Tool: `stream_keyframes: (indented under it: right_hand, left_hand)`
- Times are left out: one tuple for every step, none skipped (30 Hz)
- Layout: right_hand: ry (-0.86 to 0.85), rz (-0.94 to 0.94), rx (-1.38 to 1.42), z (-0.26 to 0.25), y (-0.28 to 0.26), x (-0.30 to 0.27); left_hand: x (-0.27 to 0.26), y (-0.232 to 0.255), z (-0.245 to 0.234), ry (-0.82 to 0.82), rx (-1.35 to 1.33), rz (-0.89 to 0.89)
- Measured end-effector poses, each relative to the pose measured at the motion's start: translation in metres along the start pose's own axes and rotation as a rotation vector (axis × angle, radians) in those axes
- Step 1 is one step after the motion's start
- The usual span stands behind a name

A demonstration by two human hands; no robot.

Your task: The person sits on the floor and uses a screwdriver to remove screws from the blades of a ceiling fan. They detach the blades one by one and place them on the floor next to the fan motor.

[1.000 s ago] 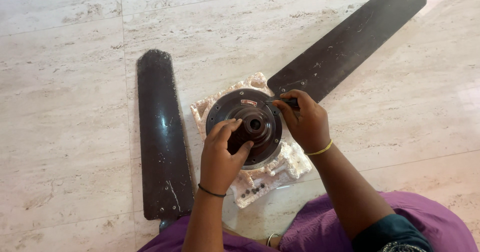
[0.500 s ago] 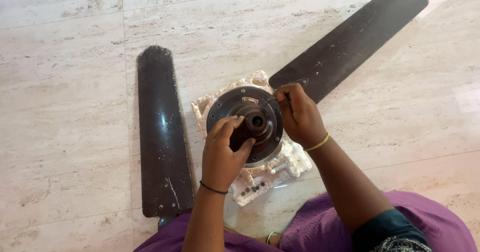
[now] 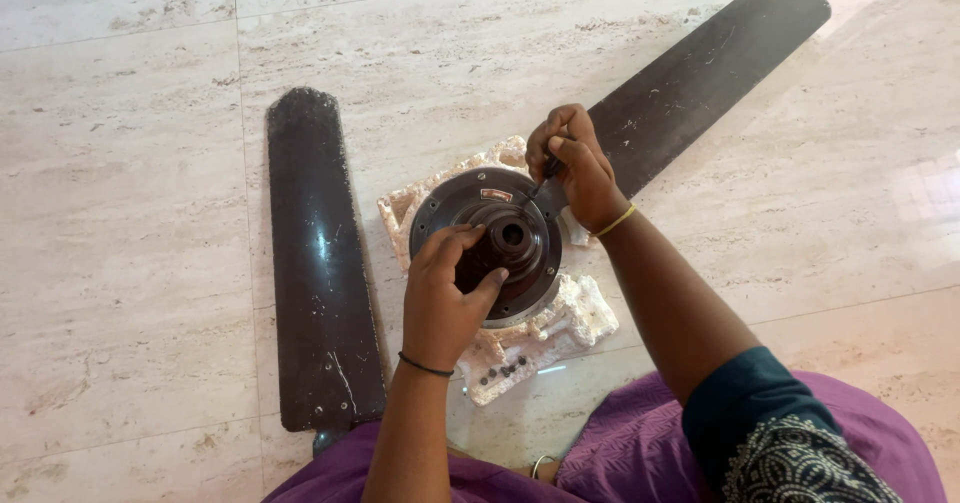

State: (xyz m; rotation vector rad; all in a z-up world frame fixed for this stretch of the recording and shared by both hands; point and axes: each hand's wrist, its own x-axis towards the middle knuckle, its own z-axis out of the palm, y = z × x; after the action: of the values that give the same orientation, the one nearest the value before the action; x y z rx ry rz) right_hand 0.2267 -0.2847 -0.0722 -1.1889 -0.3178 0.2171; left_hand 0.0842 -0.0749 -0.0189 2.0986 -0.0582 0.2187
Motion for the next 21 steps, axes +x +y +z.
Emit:
stream_keyframes:
  right_hand:
    - [0.029,0.013,-0.197,0.003,-0.006,0.000]
    - [0.059,0.026,-0.395,0.005,-0.012,-0.001]
    - [0.088,0.038,-0.592,0.008,-0.019,-0.002]
    - [0.073,-0.035,-0.736,0.012,-0.025,-0.004]
    - [0.057,-0.110,-0.879,0.016,-0.030,-0.008]
    - [0.041,-0.182,-1.017,0.020,-0.034,-0.012]
    - [0.067,-0.227,-1.007,0.023,-0.039,-0.017]
    - [0.092,-0.268,-0.996,0.025,-0.043,-0.022]
    - [0.117,-0.308,-0.986,0.027,-0.047,-0.028]
    - [0.152,-0.299,-0.946,0.028,-0.051,-0.033]
    - [0.186,-0.290,-0.907,0.030,-0.054,-0.040]
    - [0.223,-0.280,-0.866,0.033,-0.055,-0.046]
    - [0.250,-0.301,-0.919,0.036,-0.054,-0.051]
    - [0.279,-0.322,-0.972,0.039,-0.053,-0.057]
    - [0.309,-0.343,-1.026,0.041,-0.052,-0.060]
    - [0.349,-0.411,-1.086,0.042,-0.050,-0.061]
    - [0.389,-0.480,-1.145,0.043,-0.048,-0.062]
    - [0.427,-0.548,-1.204,0.043,-0.046,-0.063]
    - [0.429,-0.517,-1.115,0.041,-0.046,-0.064]
    - [0.435,-0.482,-1.024,0.039,-0.044,-0.064]
    - [0.441,-0.448,-0.933,0.037,-0.043,-0.064]
  left_hand:
    - [0.000,-0.001,0.000,-0.001,-0.005,0.001]
    - [0.001,-0.001,0.000,-0.002,-0.009,0.004]
    - [0.001,0.000,0.001,-0.001,-0.016,0.000]
    - [0.002,0.000,0.001,0.001,-0.020,-0.003]
    - [0.003,0.000,0.001,0.004,-0.024,-0.007]
    - [0.003,0.000,0.000,0.007,-0.022,0.003]
    - [0.003,-0.001,0.000,0.011,-0.019,0.013]
    - [0.002,-0.002,0.001,0.013,-0.018,0.019]
    - [0.001,-0.003,0.001,0.015,-0.014,0.023]
    - [0.001,-0.003,0.002,0.019,-0.010,0.026]
    - [0.001,-0.003,0.002,0.024,-0.006,0.030]
    - [0.000,-0.004,0.002,0.027,-0.007,0.032]
    - [0.000,-0.004,0.002,0.029,-0.009,0.035]
    - [0.000,-0.004,0.003,0.029,-0.011,0.040]
    - [0.000,-0.004,0.002,0.024,-0.018,0.030]
    - [0.001,-0.003,0.002,0.021,-0.029,0.022]
    - [0.001,-0.003,0.002,0.018,-0.039,0.013]
    - [0.000,-0.002,0.003,0.028,-0.026,0.019]
    - [0.000,-0.002,0.004,0.037,-0.014,0.025]
    - [0.000,-0.003,0.004,0.042,0.002,0.031]
    - [-0.001,-0.003,0.004,0.034,-0.009,0.023]
